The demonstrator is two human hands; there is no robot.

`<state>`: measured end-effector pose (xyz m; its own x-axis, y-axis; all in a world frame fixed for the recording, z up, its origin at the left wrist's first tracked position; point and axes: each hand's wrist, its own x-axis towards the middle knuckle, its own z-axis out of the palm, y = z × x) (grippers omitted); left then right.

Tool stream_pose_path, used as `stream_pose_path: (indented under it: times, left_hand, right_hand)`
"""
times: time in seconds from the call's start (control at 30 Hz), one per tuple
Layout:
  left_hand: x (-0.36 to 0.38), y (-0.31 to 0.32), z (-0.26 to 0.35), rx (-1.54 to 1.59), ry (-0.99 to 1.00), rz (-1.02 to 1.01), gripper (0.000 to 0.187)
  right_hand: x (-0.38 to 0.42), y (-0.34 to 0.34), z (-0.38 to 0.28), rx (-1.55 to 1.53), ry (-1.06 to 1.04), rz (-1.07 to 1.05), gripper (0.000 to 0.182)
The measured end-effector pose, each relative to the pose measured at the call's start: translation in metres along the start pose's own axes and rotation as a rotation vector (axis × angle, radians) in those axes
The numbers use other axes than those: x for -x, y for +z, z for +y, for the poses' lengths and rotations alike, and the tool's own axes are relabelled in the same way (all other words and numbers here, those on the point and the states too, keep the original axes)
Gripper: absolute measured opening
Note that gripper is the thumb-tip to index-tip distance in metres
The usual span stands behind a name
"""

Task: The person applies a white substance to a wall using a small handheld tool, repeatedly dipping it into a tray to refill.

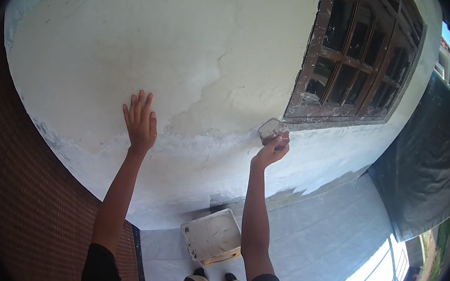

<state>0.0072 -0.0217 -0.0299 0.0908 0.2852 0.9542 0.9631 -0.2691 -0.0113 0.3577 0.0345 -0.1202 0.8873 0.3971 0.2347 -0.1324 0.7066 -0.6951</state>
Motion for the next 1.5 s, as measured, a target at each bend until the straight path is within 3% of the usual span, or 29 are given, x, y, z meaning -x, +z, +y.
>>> stream_pose_path:
  times: [0.1, 0.27, 0.4, 0.7, 1.0, 1.23, 1.5]
  left_hand:
    - [0.0, -0.002, 0.011, 0.031, -0.034, -0.035, 0.054]
    - [0.006, -0.016, 0.032, 0.018, -0.126, -0.105, 0.056]
    - [0.029, -0.035, 0.043, 0.019, -0.144, -0.224, 0.059]
    - [0.153, -0.077, 0.067, -0.038, -0.317, -0.402, 0.059]
    - [0.279, -0.1, 0.097, 0.081, -0.534, -0.574, 0.055]
    - [0.364, -0.11, 0.11, 0.141, -0.672, -0.688, 0.051]
    - [0.467, -0.113, 0.133, 0.199, -0.871, -0.833, 0.05]
  right_hand:
    - [-0.016, -0.021, -0.015, -0.054, 0.136, 0.1, 0.037]
    - [-0.005, -0.052, 0.009, -0.059, 0.15, -0.223, 0.034]
    - [0.016, -0.071, 0.006, -0.032, 0.258, -0.351, 0.032]
    - [0.04, -0.122, 0.008, 0.05, 0.451, -0.562, 0.023]
    - [0.086, -0.195, 0.024, 0.22, 0.785, -0.676, 0.03]
    - [0.109, -0.258, 0.054, 0.401, 0.838, -0.755, 0.028]
    - [0.133, -0.346, 0.099, 0.644, 0.831, -1.003, 0.026]
